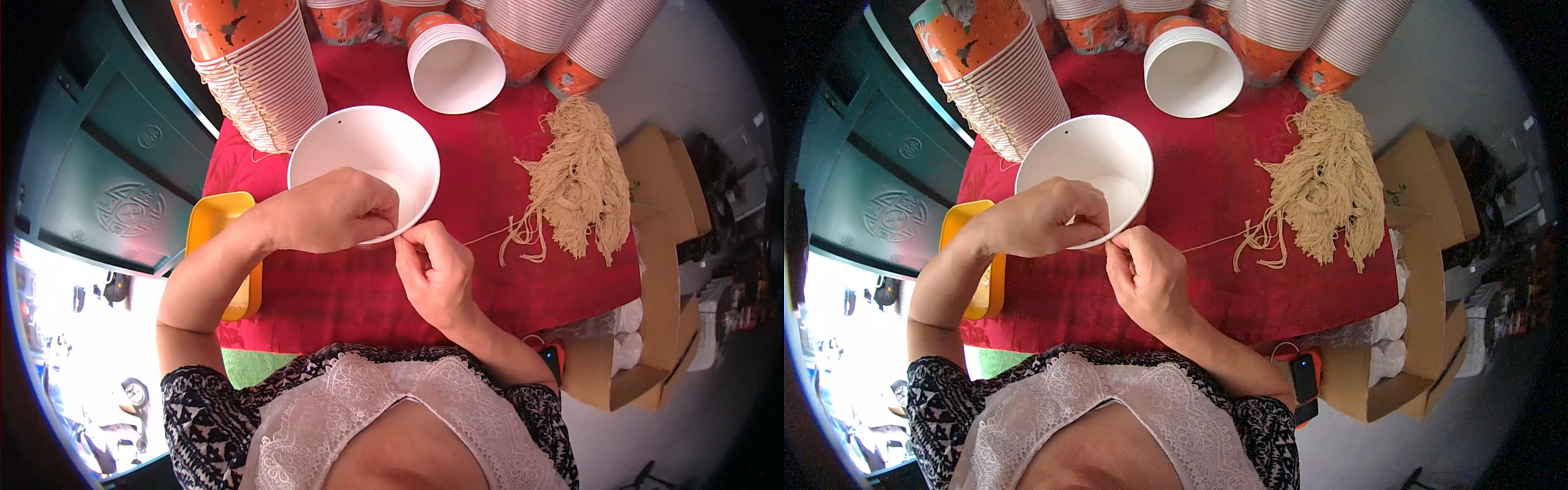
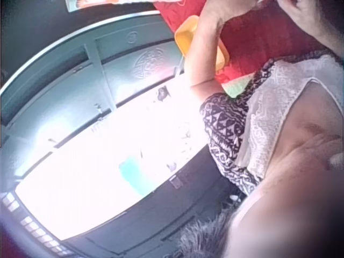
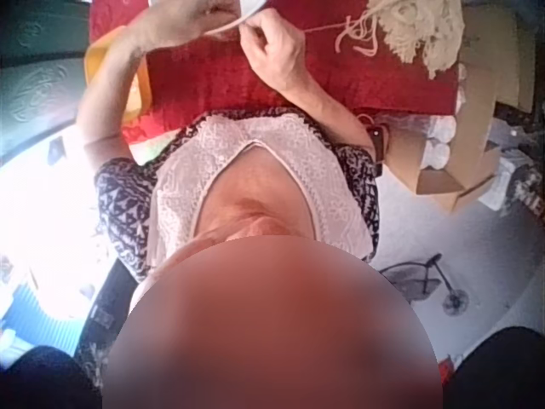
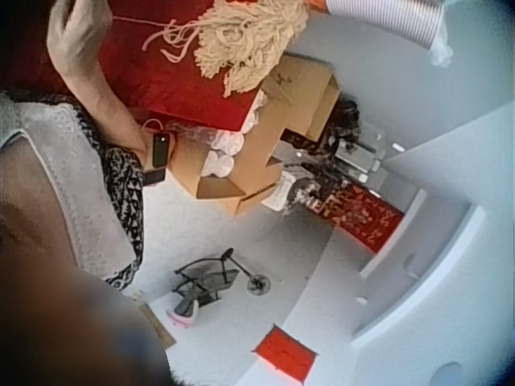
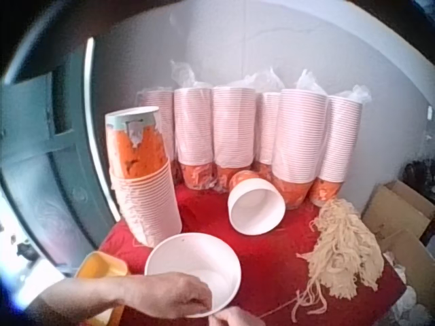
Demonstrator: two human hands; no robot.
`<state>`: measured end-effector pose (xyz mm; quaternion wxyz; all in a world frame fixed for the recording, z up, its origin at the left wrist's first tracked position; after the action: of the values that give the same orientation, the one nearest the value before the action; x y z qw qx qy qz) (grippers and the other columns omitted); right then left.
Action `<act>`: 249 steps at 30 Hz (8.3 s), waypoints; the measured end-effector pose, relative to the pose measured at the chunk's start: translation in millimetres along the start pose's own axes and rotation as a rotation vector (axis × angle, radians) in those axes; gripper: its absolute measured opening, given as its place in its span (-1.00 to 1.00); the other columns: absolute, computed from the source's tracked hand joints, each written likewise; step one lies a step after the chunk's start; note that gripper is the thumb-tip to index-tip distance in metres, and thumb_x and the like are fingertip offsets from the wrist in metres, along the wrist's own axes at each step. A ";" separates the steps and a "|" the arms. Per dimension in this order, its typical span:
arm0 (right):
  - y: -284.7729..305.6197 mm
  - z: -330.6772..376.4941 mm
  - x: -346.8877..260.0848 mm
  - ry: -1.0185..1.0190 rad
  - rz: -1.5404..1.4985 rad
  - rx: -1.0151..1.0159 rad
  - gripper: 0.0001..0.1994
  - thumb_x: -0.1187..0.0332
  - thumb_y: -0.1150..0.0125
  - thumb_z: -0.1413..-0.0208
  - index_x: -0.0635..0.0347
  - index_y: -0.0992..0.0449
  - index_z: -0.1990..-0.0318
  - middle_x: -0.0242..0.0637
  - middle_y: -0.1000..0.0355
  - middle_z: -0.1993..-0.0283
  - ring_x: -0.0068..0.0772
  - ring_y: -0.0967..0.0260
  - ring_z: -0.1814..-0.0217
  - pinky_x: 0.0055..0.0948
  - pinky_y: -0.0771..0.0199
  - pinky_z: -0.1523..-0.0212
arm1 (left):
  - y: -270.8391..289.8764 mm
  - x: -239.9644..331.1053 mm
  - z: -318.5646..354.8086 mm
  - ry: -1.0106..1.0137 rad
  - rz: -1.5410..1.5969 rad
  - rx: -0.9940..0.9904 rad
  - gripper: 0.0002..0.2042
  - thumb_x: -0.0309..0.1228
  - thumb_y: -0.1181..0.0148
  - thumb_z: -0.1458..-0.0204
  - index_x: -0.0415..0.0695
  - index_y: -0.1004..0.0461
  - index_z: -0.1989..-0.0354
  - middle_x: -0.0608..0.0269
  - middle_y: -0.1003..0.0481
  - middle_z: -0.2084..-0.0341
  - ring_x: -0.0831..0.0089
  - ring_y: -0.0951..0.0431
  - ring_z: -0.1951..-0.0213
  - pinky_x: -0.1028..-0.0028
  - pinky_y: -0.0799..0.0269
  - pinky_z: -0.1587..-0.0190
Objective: Threading string through pre-punched holes in paper buckets for packaging.
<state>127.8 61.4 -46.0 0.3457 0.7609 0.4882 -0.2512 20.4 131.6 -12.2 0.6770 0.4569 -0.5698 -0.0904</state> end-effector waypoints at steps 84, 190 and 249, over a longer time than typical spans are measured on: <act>53.9 -49.8 -7.9 0.247 0.193 -0.188 -0.84 0.63 -0.34 0.08 0.32 -0.45 0.36 -0.18 -0.36 0.24 -0.17 -0.42 0.24 -0.27 -0.47 0.24 | -21.7 -8.0 -35.7 0.171 0.840 0.255 -0.92 -0.59 -0.26 -0.03 -0.31 -0.47 0.39 0.24 -0.47 0.52 0.56 -0.45 0.53 0.56 -0.38 0.51; 48.7 -11.4 11.7 0.074 -0.046 0.142 -0.88 0.67 -0.25 -0.08 0.32 -0.46 0.26 -0.20 -0.42 0.42 -0.39 -0.43 0.48 -0.41 -0.40 0.51 | -16.4 63.3 -5.5 -0.105 -0.261 0.532 -0.88 -0.62 -0.23 0.05 -0.25 -0.44 0.35 0.08 -0.46 0.44 0.13 -0.54 0.42 0.26 -0.46 0.37; 73.7 -23.9 62.8 -0.287 -0.030 0.009 -0.76 0.38 -0.17 -0.28 0.36 -0.45 0.40 -0.26 -0.37 0.59 -0.53 -0.27 0.54 -0.39 -0.31 0.49 | -16.0 51.5 -3.7 -0.135 -0.254 0.440 -0.86 -0.73 -0.16 0.09 -0.22 -0.41 0.41 0.19 -0.45 0.47 0.17 -0.55 0.32 -0.08 -0.04 -0.42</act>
<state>221.4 94.6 -55.3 0.4048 0.7114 0.4437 -0.3649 47.2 91.3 11.9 0.5051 0.6539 -0.5578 -0.0788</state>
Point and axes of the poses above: each hand's wrist, its own z-axis away from the middle knuckle, its own y-axis out of the back of the hand, x = y × z, the point moved 8 cm from there along -z, towards the middle knuckle
